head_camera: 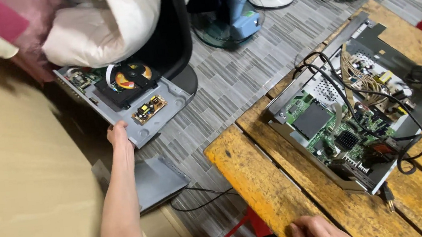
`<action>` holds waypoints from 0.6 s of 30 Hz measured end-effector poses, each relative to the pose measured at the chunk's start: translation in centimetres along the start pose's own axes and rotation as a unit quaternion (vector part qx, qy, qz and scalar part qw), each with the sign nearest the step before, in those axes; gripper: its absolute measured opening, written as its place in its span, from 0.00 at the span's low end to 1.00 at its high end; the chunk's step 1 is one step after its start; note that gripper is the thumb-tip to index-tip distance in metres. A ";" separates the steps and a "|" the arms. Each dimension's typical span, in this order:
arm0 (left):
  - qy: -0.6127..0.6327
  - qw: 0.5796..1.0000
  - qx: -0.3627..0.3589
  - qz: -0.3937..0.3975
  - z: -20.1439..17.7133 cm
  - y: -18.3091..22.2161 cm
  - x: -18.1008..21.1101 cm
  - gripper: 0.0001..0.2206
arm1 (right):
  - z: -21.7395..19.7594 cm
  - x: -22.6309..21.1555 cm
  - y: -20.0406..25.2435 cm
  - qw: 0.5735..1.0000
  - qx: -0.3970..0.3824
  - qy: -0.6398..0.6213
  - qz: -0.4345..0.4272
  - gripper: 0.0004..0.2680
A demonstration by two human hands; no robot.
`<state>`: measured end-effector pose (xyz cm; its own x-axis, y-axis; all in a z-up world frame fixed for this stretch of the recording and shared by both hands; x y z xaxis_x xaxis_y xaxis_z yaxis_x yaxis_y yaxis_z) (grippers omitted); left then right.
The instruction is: Disassembling a DVD player by removing screws from internal circuit boards and the optical drive assembly
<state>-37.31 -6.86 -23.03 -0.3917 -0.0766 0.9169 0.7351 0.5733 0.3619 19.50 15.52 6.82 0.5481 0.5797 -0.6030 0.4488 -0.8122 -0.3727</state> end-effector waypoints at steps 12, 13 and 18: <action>-0.081 0.997 -0.008 0.014 -12.6 6.1 -1.7 0.23 | -1.0 1.5 0.5 0.988 -0.062 -0.041 -0.135 0.03; -0.076 0.997 -0.007 0.014 -13.5 7.6 -1.6 0.23 | -1.0 1.6 0.7 0.987 -0.061 -0.042 -0.139 0.03; -0.080 0.996 -0.041 -0.001 -17.7 11.9 -2.5 0.15 | -1.5 1.7 1.3 0.987 -0.074 -0.041 -0.133 0.03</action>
<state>-17.74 -14.26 -18.04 -0.4713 0.0566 0.8802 0.7748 0.5034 0.3825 22.03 15.51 6.36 0.3400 0.7592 -0.5550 0.6716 -0.6091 -0.4218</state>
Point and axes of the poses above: each hand's wrist, its own y-axis away from the middle knuckle, its own z-axis out of the palm, x = y × z, the point moved 3 cm from there along -y, towards the middle knuckle, and after that the axes turned 13 degrees about x, right-handed, at the moved point
